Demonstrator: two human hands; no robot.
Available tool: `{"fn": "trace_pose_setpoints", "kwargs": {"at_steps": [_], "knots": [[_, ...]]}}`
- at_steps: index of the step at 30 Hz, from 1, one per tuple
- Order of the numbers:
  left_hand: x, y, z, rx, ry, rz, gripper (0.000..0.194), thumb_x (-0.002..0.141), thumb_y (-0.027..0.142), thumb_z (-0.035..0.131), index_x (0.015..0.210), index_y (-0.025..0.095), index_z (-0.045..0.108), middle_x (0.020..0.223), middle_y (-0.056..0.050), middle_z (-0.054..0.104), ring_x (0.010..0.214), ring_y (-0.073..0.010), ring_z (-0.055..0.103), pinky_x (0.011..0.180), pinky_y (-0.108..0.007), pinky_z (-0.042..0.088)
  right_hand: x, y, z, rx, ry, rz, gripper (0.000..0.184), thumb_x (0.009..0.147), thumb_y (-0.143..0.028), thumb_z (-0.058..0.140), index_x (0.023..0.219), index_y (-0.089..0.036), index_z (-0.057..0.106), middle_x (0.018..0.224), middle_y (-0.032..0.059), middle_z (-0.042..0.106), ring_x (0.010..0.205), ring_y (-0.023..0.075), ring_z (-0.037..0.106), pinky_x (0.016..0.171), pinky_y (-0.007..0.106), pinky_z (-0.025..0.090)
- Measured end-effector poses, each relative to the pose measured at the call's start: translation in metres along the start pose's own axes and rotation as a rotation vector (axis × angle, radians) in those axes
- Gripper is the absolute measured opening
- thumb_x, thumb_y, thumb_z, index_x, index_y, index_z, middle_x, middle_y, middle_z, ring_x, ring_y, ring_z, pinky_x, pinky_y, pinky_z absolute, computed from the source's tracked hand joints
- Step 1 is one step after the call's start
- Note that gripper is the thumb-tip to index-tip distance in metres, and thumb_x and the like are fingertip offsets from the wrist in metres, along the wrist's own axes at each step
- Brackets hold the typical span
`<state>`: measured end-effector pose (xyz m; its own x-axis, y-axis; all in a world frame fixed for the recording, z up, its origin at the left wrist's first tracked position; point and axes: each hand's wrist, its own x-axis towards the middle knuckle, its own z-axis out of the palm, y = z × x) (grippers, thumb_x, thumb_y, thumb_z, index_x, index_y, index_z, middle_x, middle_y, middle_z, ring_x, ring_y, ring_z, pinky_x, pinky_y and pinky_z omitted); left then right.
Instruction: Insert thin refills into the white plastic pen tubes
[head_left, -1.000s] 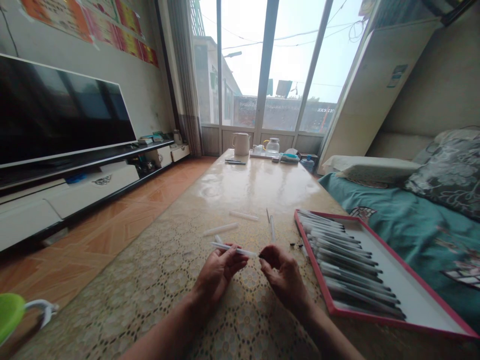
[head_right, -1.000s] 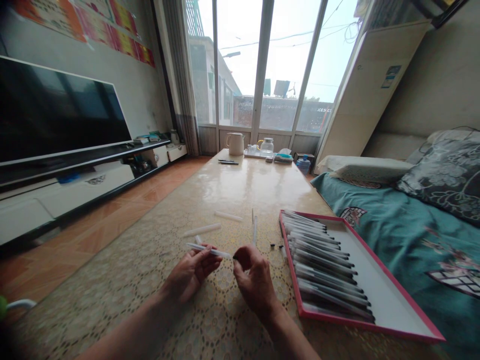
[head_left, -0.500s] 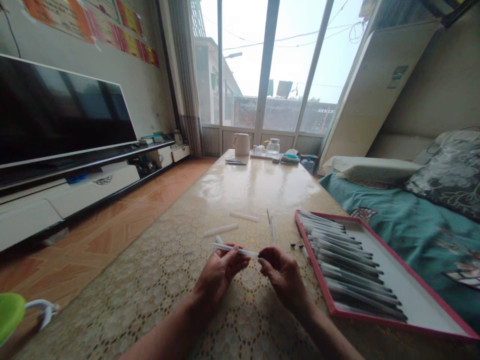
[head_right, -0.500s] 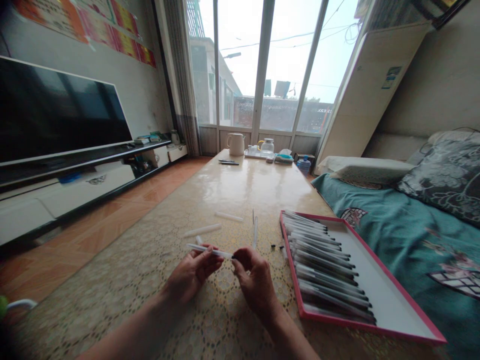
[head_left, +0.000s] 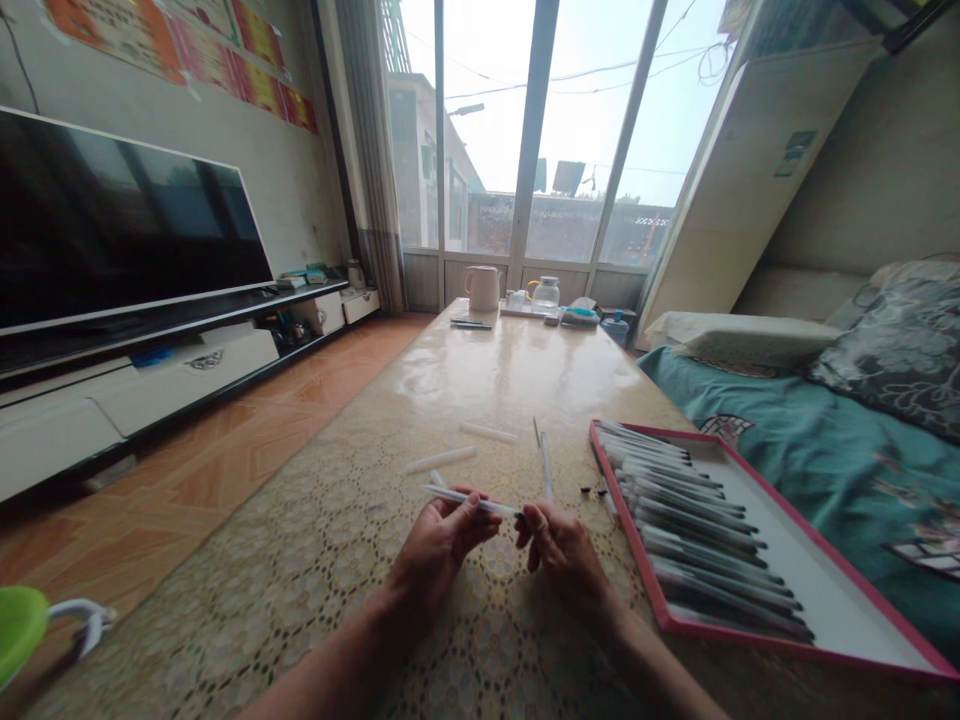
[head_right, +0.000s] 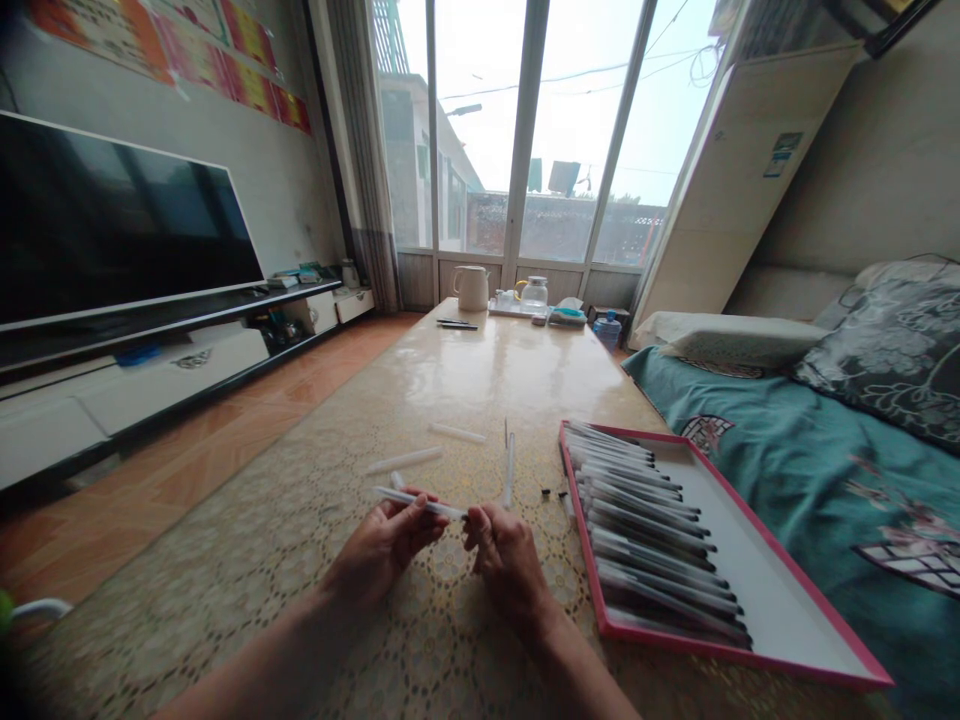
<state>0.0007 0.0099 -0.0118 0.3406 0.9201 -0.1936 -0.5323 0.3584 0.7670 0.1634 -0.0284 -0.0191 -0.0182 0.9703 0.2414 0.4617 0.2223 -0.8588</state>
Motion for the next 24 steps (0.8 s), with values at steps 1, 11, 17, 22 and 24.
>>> {"fn": "trace_pose_setpoints", "kwargs": {"at_steps": [1,11,17,22,24], "knots": [[0.0003,-0.0001,-0.0001,-0.009,0.013,0.005,0.015,0.071,0.019,0.068,0.078,0.012,0.057,0.07,-0.006,0.068,0.064,-0.0147,0.066,0.066,-0.026,0.053,0.0003,-0.0003,-0.0001,-0.023,-0.01,-0.008,0.04,0.09,-0.044,0.032,0.072,-0.016,0.054,0.06,0.0008,0.059,0.044,0.0091,0.054,0.047,0.019,0.041],[-0.0001,0.0001,0.001,0.011,0.024,-0.021,0.014,0.071,0.019,0.068,0.078,0.012,0.058,0.069,-0.007,0.068,0.063,-0.0149,0.066,0.064,-0.025,0.054,-0.0027,-0.0048,0.0004,-0.147,-0.023,-0.017,0.042,0.092,-0.042,0.027,0.065,-0.019,0.049,0.052,-0.001,0.058,0.041,0.009,0.051,0.046,0.018,0.036],[0.0005,0.0012,0.0016,-0.018,0.025,-0.002,0.017,0.069,0.02,0.07,0.076,0.012,0.057,0.068,-0.005,0.068,0.063,-0.0135,0.066,0.067,-0.025,0.054,-0.0037,-0.0041,-0.0002,-0.169,-0.004,-0.022,0.024,0.089,-0.04,0.036,0.087,-0.02,0.048,0.06,-0.0017,0.062,0.05,0.0112,0.056,0.05,0.019,0.036],[0.0015,0.0003,0.0,0.02,-0.005,-0.023,0.019,0.069,0.022,0.07,0.078,0.012,0.056,0.07,-0.007,0.069,0.062,-0.0148,0.066,0.063,-0.025,0.053,-0.0043,-0.0051,-0.0011,-0.224,-0.044,-0.026,0.038,0.093,-0.039,0.026,0.068,-0.02,0.047,0.055,-0.0009,0.06,0.049,0.0109,0.054,0.051,0.019,0.034],[0.0017,0.0,-0.0001,0.019,-0.001,-0.02,0.019,0.07,0.022,0.069,0.079,0.012,0.056,0.069,-0.007,0.069,0.062,-0.0146,0.066,0.063,-0.024,0.053,-0.0043,-0.0061,-0.0015,-0.242,-0.04,-0.022,0.035,0.092,-0.04,0.028,0.072,-0.02,0.049,0.056,-0.001,0.061,0.05,0.0114,0.055,0.051,0.019,0.034]]}}
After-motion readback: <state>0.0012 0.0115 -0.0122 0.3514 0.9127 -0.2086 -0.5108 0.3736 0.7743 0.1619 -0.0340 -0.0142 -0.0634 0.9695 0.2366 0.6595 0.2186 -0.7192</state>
